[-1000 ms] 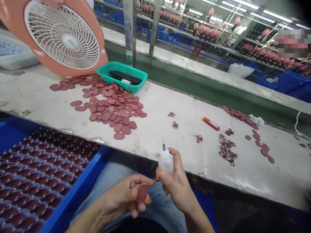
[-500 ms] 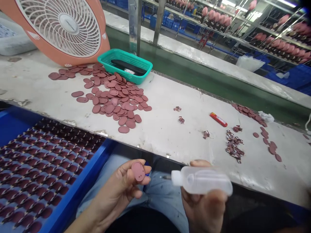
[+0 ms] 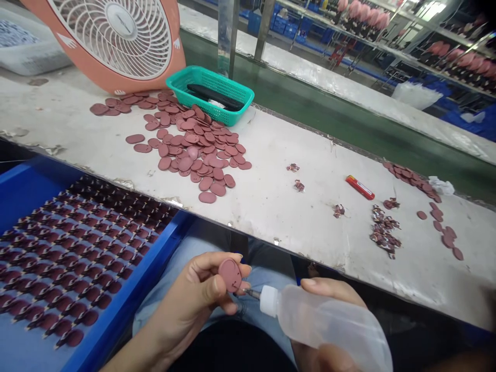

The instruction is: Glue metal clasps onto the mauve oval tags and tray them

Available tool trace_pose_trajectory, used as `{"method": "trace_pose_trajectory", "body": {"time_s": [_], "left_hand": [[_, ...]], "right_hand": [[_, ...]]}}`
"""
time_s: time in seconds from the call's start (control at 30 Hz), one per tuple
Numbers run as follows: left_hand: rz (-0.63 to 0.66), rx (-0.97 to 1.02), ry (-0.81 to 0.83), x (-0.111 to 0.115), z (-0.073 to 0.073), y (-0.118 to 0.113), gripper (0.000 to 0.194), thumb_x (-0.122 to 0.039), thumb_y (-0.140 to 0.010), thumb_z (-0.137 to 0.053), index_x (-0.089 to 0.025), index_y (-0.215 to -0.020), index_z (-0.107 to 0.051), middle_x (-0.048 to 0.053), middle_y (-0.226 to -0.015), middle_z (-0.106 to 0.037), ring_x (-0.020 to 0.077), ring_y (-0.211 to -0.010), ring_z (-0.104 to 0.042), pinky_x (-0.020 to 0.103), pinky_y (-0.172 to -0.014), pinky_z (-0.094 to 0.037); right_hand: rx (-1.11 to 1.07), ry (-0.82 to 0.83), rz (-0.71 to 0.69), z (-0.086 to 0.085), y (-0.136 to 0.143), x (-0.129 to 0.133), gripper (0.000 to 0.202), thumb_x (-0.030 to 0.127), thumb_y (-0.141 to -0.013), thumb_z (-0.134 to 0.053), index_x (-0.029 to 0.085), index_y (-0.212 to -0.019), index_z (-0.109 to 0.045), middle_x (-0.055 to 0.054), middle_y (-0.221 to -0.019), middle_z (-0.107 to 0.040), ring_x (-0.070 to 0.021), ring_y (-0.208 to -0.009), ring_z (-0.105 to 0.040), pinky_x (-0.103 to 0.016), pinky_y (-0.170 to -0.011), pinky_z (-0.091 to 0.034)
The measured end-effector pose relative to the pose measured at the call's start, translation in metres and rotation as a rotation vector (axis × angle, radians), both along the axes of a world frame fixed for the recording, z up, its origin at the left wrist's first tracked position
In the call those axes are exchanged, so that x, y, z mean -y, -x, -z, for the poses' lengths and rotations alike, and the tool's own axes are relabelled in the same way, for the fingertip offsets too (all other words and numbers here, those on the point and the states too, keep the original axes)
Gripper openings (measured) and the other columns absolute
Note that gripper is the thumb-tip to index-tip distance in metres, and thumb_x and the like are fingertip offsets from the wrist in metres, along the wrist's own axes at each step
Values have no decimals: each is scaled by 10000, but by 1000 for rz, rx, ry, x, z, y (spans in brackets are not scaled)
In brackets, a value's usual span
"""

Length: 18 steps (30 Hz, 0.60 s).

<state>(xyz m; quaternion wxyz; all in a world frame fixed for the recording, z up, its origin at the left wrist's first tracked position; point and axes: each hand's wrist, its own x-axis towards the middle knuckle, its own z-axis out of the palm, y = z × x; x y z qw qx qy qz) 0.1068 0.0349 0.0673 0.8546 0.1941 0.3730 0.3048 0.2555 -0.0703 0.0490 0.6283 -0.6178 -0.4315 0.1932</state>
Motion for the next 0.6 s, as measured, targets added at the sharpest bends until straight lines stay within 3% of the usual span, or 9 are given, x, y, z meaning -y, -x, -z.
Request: {"method": "trace_pose_trajectory", "body": {"time_s": [0.07,0.2,0.6], "left_hand": [[4,1,-3,0,1,0,378,-378,-531,-967,-214,-838,-821,20,-796,-819,143,-669,-732,147,-494,-554],[3,-3,-7,0,1,2,384,-384,-526,-968,-223,-843,-822,13,-803,-820,136,-665,-725,143,-492,-551],[10,-8,0,1,3,5,380,-388,-525,-968,-218,-835,-828,32,-779,-814,140,-646,-711,148,-478,-549]], "right_hand": [[-95,-21,6,-10,8,-5,385,639,-903,-581,308,-1096,-617,16,-670,-562,-127,-458,-435,-280,-383,-315],[-169,34,-22,-23,14,-7,371,628,-902,-590,318,-1105,-606,30,-656,-524,-126,-464,-417,-281,-402,-320],[-51,41,-56,-21,8,-1,338,576,-931,-572,319,-1144,-620,-2,-728,-569,-134,-467,-459,-278,-381,-387]]}}
